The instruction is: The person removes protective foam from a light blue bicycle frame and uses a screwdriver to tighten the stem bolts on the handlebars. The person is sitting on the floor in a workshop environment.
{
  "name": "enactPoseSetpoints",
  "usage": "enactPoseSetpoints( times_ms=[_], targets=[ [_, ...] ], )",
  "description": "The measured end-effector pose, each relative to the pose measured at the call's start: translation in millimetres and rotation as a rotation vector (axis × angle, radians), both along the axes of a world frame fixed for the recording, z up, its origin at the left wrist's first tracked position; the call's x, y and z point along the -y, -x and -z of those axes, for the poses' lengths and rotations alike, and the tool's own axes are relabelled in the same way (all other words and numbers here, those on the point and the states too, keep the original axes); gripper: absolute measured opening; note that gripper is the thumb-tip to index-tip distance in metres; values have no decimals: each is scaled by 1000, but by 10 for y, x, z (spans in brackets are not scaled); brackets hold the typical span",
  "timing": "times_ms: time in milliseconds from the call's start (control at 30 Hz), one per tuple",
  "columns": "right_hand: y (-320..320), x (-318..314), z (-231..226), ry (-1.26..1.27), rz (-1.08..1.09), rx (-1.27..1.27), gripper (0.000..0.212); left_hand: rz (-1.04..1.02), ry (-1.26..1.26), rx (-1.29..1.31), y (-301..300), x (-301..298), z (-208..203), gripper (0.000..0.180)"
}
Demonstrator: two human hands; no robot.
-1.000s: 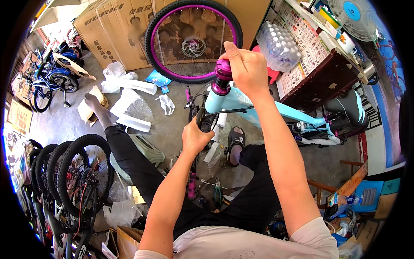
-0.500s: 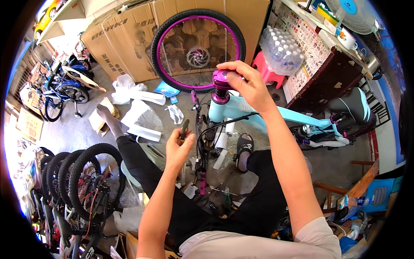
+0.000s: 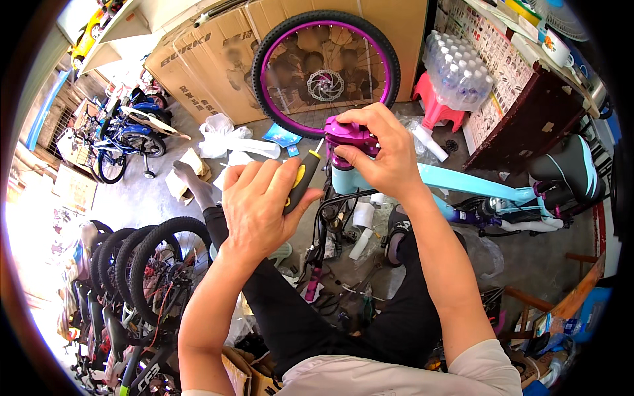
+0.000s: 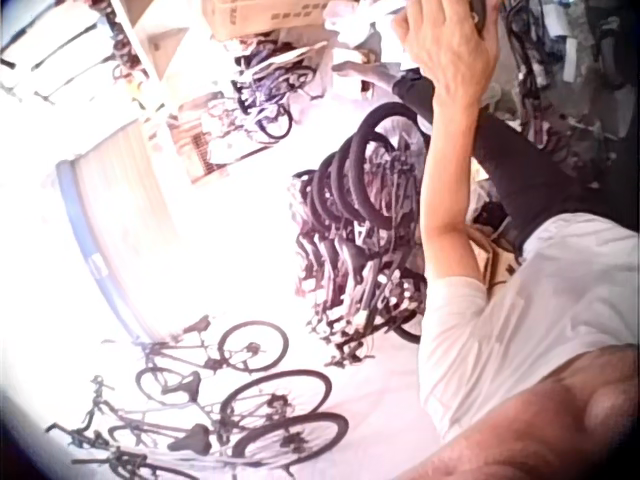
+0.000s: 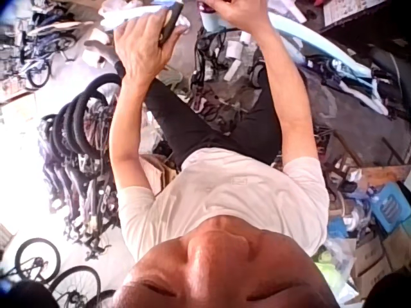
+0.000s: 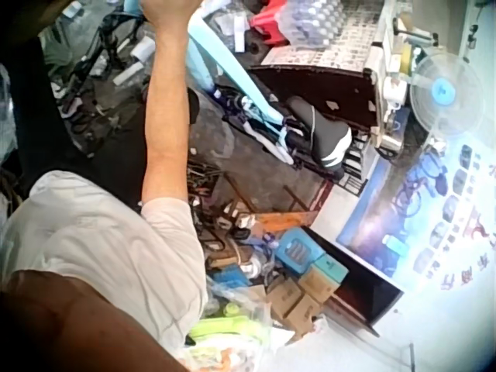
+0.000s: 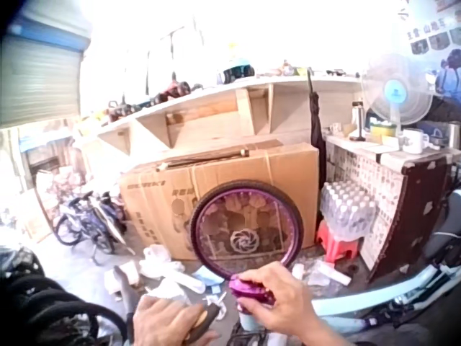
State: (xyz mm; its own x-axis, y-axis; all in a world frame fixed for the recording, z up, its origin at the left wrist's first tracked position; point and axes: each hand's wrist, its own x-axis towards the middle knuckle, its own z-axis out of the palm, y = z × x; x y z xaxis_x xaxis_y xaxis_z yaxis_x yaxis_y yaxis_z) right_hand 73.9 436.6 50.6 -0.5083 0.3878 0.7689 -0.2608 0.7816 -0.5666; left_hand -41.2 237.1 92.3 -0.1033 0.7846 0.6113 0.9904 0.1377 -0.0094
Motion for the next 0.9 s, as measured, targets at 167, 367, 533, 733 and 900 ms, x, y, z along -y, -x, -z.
enactPoseSetpoints(
  times_ms=[167,367,533,733,900],
  targets=[
    [10,-3,17,7,-6,-30,38,-15,27,-75,3,-83,-23,44],
    [25,-2,35,10,-5,-25,38,-39,32,-160,-43,-122,-44,43],
    [28,-7,58,34,-27,-44,38,-108,79,-250,-183,-136,-151,41],
    [24,-2,42,67,-48,-32,37,-144,63,-503,-199,-170,-217,37],
    [9,-7,42,57,-33,-20,37,-84,46,-21,-254,-168,-64,38]
  ],
)
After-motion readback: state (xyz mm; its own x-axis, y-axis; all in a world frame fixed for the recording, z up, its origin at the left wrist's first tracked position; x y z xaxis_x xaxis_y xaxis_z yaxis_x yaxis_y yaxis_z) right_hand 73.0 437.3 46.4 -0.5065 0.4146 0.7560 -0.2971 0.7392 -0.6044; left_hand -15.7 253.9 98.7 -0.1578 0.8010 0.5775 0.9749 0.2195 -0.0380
